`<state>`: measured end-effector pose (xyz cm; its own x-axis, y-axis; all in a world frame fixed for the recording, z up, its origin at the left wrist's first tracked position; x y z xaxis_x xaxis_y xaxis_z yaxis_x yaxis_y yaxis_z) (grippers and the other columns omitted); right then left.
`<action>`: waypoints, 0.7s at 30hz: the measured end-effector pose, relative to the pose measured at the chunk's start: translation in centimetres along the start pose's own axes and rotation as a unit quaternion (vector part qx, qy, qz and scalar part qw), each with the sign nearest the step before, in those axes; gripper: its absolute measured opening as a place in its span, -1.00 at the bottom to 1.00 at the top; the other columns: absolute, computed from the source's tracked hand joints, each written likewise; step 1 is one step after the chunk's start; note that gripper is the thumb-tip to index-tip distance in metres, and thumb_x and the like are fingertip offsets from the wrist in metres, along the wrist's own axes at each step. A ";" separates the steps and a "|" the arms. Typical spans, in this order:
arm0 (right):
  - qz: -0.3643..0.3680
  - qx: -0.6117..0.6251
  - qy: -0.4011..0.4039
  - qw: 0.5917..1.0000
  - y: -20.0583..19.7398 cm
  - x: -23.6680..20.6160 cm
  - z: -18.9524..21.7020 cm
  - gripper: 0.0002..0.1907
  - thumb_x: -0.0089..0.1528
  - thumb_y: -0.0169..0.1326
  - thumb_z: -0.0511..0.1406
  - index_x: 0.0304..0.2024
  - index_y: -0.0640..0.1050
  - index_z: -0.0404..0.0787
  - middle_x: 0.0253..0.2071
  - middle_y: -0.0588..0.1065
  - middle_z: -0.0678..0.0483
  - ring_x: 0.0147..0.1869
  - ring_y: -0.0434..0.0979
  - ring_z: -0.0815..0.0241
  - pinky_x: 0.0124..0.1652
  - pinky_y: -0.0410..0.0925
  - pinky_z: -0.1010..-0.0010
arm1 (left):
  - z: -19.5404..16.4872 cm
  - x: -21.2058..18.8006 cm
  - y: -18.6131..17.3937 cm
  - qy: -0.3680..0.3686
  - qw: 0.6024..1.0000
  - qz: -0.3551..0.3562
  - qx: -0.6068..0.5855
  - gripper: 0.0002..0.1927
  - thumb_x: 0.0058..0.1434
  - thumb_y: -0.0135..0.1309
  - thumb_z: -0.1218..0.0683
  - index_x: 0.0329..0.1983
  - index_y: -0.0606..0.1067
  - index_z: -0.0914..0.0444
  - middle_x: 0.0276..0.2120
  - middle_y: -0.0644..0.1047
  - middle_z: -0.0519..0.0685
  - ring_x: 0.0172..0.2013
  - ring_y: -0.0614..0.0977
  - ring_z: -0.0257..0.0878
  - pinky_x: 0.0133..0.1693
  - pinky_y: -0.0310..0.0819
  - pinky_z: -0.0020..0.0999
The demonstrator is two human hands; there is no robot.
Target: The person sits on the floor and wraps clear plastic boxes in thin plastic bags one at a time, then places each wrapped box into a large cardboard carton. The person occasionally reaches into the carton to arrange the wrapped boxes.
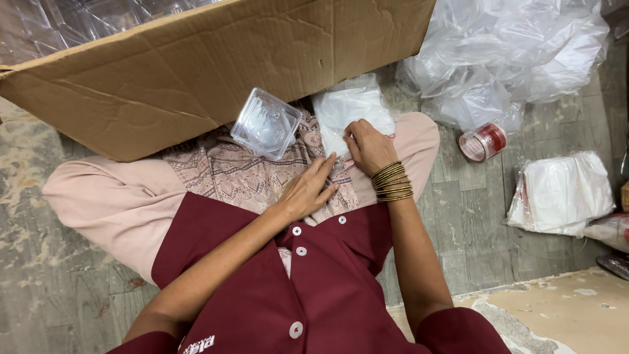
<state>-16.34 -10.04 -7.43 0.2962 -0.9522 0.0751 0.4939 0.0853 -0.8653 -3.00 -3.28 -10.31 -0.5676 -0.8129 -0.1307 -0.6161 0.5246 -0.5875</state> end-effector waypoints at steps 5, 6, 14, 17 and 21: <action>0.052 -0.081 0.027 0.995 2.1 0.6 -0.6 -0.63 0.13 0.24 -0.11 -0.08 0.59 -0.12 -0.21 0.48 -0.04 -0.29 0.57 -0.11 -0.32 0.42 0.11 | -0.3 0.0 -0.2 0.016 1.000 -0.006 0.003 -0.26 0.30 0.05 -0.02 0.45 0.12 0.39 0.05 0.35 0.21 -0.19 0.60 0.08 -0.13 0.57 -0.09; 0.053 -0.090 0.036 0.994 2.5 0.7 -0.9 -0.66 0.14 0.24 -0.12 -0.10 0.61 -0.11 -0.20 0.48 -0.03 -0.29 0.57 -0.10 -0.31 0.42 0.11 | -0.4 0.0 -0.3 0.020 1.000 -0.010 0.002 -0.27 0.31 0.05 -0.02 0.44 0.13 0.38 0.06 0.35 0.21 -0.17 0.60 0.08 -0.13 0.57 -0.09; 0.044 -0.079 0.052 0.995 3.0 1.1 -1.7 -0.84 0.28 0.20 -0.14 -0.20 0.65 -0.05 -0.21 0.50 0.05 -0.22 0.59 -0.02 -0.23 0.43 0.14 | 0.2 -0.2 -0.1 0.023 0.999 -0.026 -0.003 -0.29 0.31 0.06 -0.02 0.44 0.16 0.36 0.19 0.33 0.26 -0.03 0.59 0.16 -0.02 0.56 -0.07; 0.075 -0.026 0.059 0.995 3.1 1.1 -1.7 -0.72 0.13 0.25 -0.09 -0.22 0.65 -0.08 -0.29 0.50 0.05 -0.25 0.59 0.01 -0.27 0.43 0.15 | 1.8 0.1 0.9 -0.011 1.000 -0.009 -0.010 -0.23 0.31 0.04 -0.06 0.49 0.11 0.34 0.33 0.21 0.33 0.03 0.57 0.18 0.03 0.55 -0.07; 0.054 -0.062 0.023 0.996 3.1 1.7 -0.7 -0.74 0.14 0.24 -0.08 -0.26 0.65 -0.09 -0.24 0.51 0.04 -0.26 0.58 -0.03 -0.28 0.42 0.13 | 4.4 0.9 2.5 -0.059 0.998 0.013 -0.035 -0.09 0.24 0.09 -0.16 0.50 0.03 0.35 0.43 0.12 0.29 0.19 0.48 0.17 0.09 0.48 -0.04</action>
<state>-14.86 -11.60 -10.35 0.3038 -0.9518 -0.0418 0.3549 0.1538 -0.9222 -2.65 -3.82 -15.39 -0.5184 -0.8206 -0.2404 -0.6413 0.5591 -0.5256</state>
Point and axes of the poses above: each hand's wrist, its own x-axis towards the middle knuckle, its own y-axis out of the palm, z = x × y, the point moved 9 cm from there along x, towards the middle knuckle
